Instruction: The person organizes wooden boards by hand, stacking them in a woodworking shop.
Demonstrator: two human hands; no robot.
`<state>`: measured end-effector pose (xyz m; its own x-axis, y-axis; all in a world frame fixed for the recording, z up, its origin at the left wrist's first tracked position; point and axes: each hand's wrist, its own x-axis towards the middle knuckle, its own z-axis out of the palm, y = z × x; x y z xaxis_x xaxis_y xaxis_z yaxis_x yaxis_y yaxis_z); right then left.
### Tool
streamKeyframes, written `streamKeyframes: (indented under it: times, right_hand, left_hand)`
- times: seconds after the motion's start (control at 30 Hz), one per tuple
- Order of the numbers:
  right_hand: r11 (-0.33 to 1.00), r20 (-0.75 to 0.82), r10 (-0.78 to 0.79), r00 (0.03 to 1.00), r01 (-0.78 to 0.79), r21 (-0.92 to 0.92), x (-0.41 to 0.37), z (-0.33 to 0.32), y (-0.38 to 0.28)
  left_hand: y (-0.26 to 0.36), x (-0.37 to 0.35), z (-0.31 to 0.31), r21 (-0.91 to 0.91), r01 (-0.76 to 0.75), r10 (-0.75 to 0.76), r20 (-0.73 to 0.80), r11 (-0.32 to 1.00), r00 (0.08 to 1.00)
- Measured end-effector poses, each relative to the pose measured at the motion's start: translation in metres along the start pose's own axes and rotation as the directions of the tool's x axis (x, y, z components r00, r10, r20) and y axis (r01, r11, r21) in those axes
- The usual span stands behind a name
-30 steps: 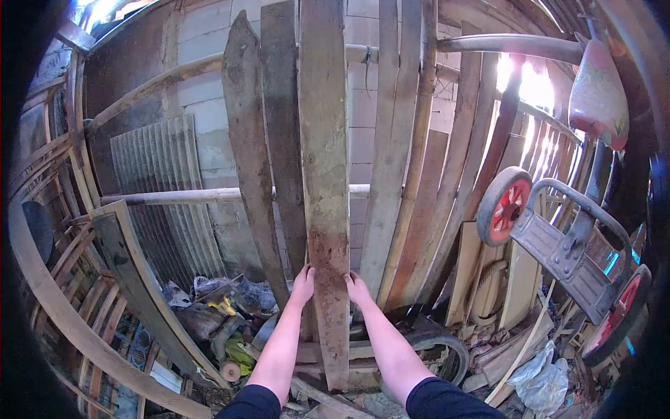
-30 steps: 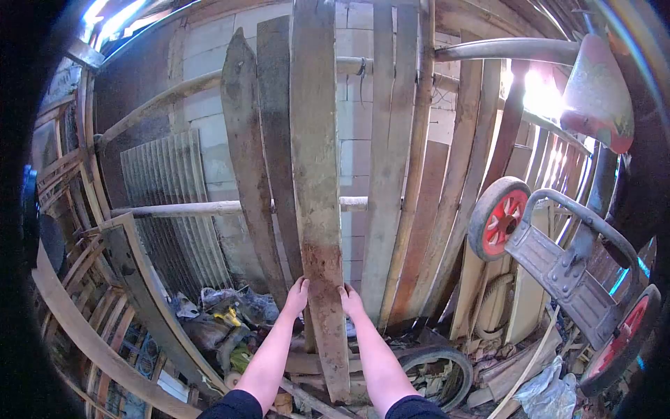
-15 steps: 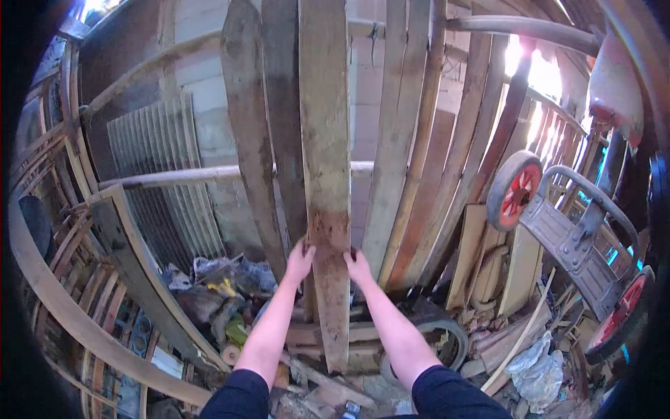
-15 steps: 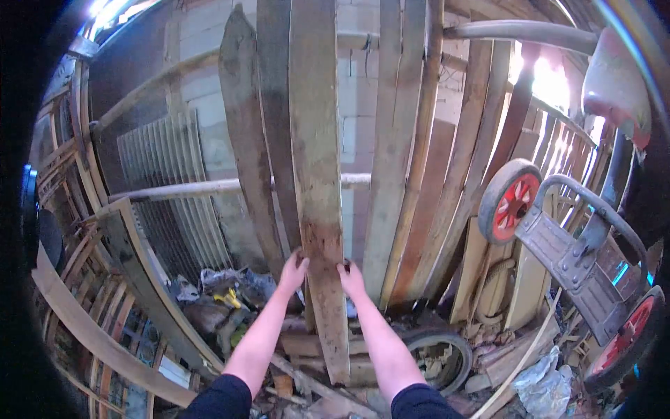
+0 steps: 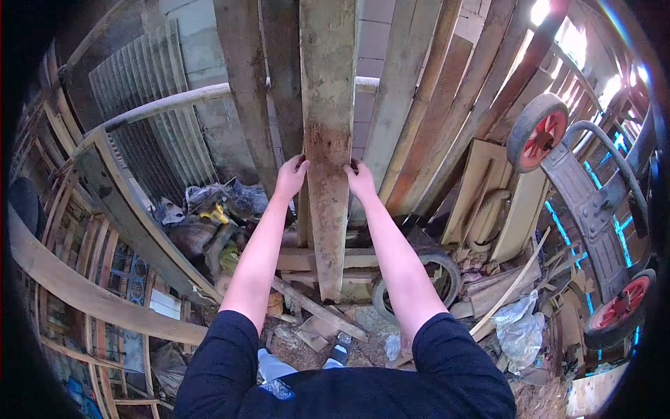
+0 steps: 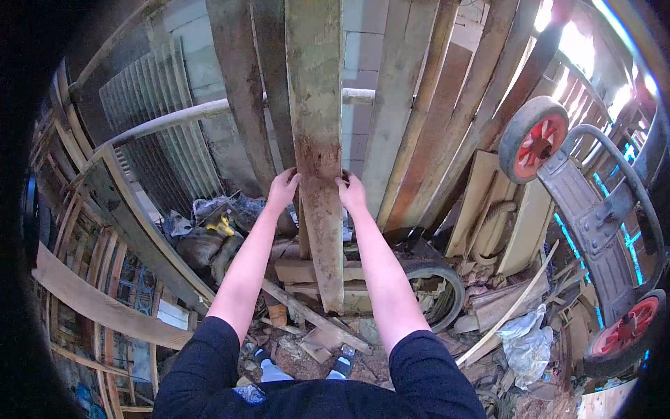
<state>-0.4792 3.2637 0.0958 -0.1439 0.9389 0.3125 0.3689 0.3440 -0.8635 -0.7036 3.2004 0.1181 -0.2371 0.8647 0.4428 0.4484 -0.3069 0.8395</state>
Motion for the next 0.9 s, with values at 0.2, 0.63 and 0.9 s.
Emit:
streamKeyframes:
  times: [0.2,0.63,0.9]
  right_hand:
    - [0.989,-0.042,0.028,0.999,-0.034,-0.145,0.001,0.004,0.004]
    - [0.993,0.075,0.021,0.997,-0.029,0.11,-0.059,0.001,0.028]
    - [0.988,0.088,-0.017,0.996,0.004,0.153,-0.069,0.009,0.041]
  left_hand:
    - [0.002,0.002,0.0,0.251,-0.079,0.086,-0.015,0.965,0.996]
    - [-0.039,-0.008,0.001,0.083,-0.083,0.078,0.06,0.993,0.995]
    - [-0.05,-0.006,-0.025,-0.112,-0.037,0.087,0.486,0.993,0.87]
